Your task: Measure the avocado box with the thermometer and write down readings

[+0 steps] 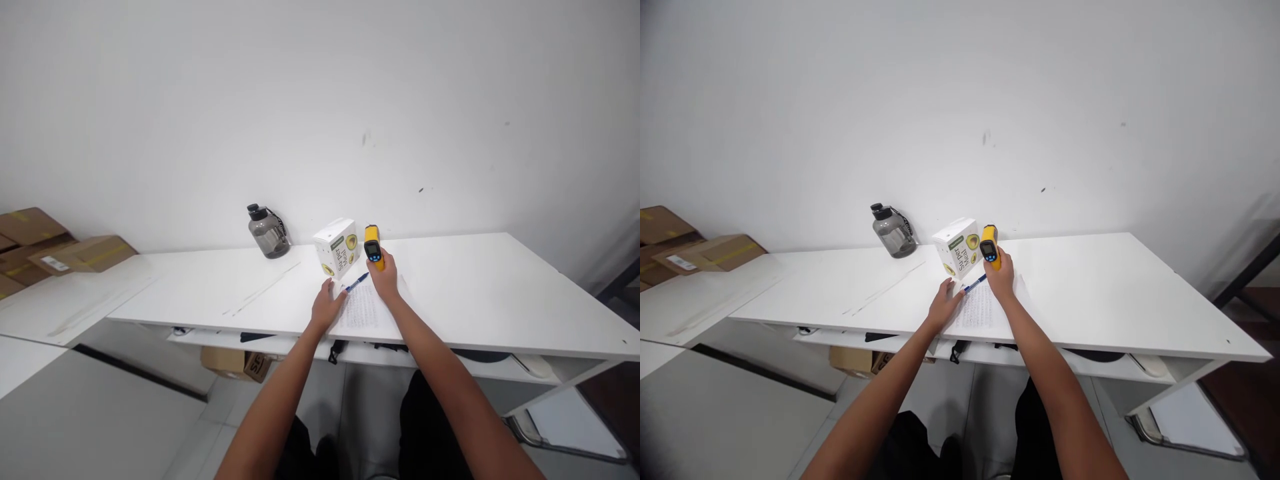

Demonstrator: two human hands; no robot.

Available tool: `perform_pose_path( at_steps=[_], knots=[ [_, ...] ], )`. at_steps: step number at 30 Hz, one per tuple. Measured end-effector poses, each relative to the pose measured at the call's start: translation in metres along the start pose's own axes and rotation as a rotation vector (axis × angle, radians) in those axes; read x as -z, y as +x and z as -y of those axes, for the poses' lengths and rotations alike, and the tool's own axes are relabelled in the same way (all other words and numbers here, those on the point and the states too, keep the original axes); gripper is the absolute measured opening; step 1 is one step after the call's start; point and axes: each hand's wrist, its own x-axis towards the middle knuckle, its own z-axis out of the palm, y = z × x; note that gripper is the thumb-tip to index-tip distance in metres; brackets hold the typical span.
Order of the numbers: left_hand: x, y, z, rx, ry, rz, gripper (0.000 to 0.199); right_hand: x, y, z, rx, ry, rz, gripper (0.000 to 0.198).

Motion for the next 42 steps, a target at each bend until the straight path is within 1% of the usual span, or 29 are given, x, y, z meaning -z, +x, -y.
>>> perform_pose_path(
  at_steps=[4,7,10,13,18,22,25,29,31,32,34,35,39,40,42],
  knots=[
    [0.001,-0.002,-0.003,-0.027,0.041,0.005,0.071,0.001,0.000,0.003,0.039,-0.015,0.003,0.058],
    [0.000,-0.003,-0.004,-0.034,0.085,0.008,0.068,0.001,-0.002,0.006,0.021,-0.021,0.031,0.053],
    [-0.001,-0.003,-0.005,-0.041,0.121,-0.004,0.065,0.001,-0.005,0.009,0.007,0.042,0.071,0.047],
    [-0.001,-0.005,-0.006,-0.053,0.143,-0.017,0.065,0.001,-0.007,0.012,-0.021,0.082,0.069,0.044],
    [-0.002,-0.005,-0.008,-0.049,0.183,-0.035,0.058,0.001,-0.008,0.015,-0.040,0.109,0.057,0.052],
    [-0.004,0.003,-0.011,-0.050,0.267,-0.110,0.052,-0.002,-0.008,0.012,-0.044,0.121,0.090,0.066],
    [-0.005,0.009,-0.015,-0.054,0.335,-0.150,0.050,-0.004,-0.009,0.008,-0.029,0.079,0.136,0.063],
    [-0.004,0.011,-0.019,-0.087,0.384,-0.125,0.043,-0.004,-0.010,0.006,-0.010,0.052,0.186,0.066],
    [-0.003,0.009,-0.018,-0.082,0.377,-0.104,0.039,-0.003,-0.010,0.007,-0.020,0.036,0.196,0.067],
    [-0.003,0.009,-0.018,-0.066,0.356,-0.097,0.040,-0.002,-0.009,0.008,-0.023,0.029,0.201,0.068],
    [-0.003,0.010,-0.016,-0.017,0.283,-0.098,0.050,0.000,-0.009,0.010,-0.024,0.023,0.212,0.067],
    [-0.003,0.012,-0.016,0.006,0.243,-0.104,0.059,0.001,-0.009,0.010,-0.024,0.022,0.221,0.065],
    [-0.009,0.033,-0.024,0.106,0.109,-0.154,0.115,0.001,-0.006,0.006,-0.078,0.002,0.259,0.042],
    [-0.011,0.041,-0.028,0.126,0.069,-0.182,0.124,0.000,-0.005,0.003,-0.104,0.007,0.264,0.039],
    [-0.016,0.058,-0.037,0.105,-0.008,-0.263,0.129,-0.003,-0.003,-0.001,-0.158,0.039,0.266,0.039]
  ],
)
